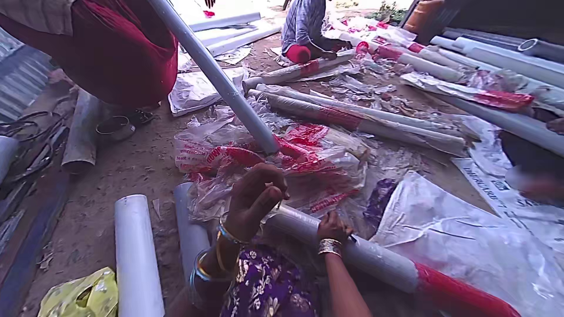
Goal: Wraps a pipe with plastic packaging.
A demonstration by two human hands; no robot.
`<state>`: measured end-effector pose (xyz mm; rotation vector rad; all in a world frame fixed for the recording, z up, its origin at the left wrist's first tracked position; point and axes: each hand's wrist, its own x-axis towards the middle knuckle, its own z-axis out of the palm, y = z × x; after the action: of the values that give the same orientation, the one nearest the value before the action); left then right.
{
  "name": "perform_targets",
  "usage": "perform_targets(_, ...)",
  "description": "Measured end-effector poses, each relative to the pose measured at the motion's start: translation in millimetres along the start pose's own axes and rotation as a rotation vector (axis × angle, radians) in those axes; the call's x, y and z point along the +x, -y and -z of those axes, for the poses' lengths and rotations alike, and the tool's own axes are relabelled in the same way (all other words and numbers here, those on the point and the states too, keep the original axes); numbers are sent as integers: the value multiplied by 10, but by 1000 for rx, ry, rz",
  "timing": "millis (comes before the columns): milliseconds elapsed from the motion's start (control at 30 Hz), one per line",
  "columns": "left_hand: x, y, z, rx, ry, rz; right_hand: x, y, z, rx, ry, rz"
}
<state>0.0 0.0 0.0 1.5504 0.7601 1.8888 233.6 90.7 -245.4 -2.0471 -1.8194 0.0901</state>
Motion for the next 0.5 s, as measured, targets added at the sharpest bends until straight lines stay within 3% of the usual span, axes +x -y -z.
perform_targets(33, -149, 305, 36, 304, -36, 214, 16, 58, 124, -1, 98, -18)
perform_targets(100, -303, 769, 50, 758, 139, 694, 61, 102, 215, -11, 167, -36)
perform_targets(200, -525, 1284, 54, 1020, 462, 1108, 91, 109, 178, -31, 148, -30)
perform_targets(300, -720, 1463, 10, 1121, 609, 1206, 125, 122, 190, -49, 187, -69)
perform_targets(500, -785, 1578, -85, 1211, 594, 1144, 220, 150, 203, -28, 239, -100)
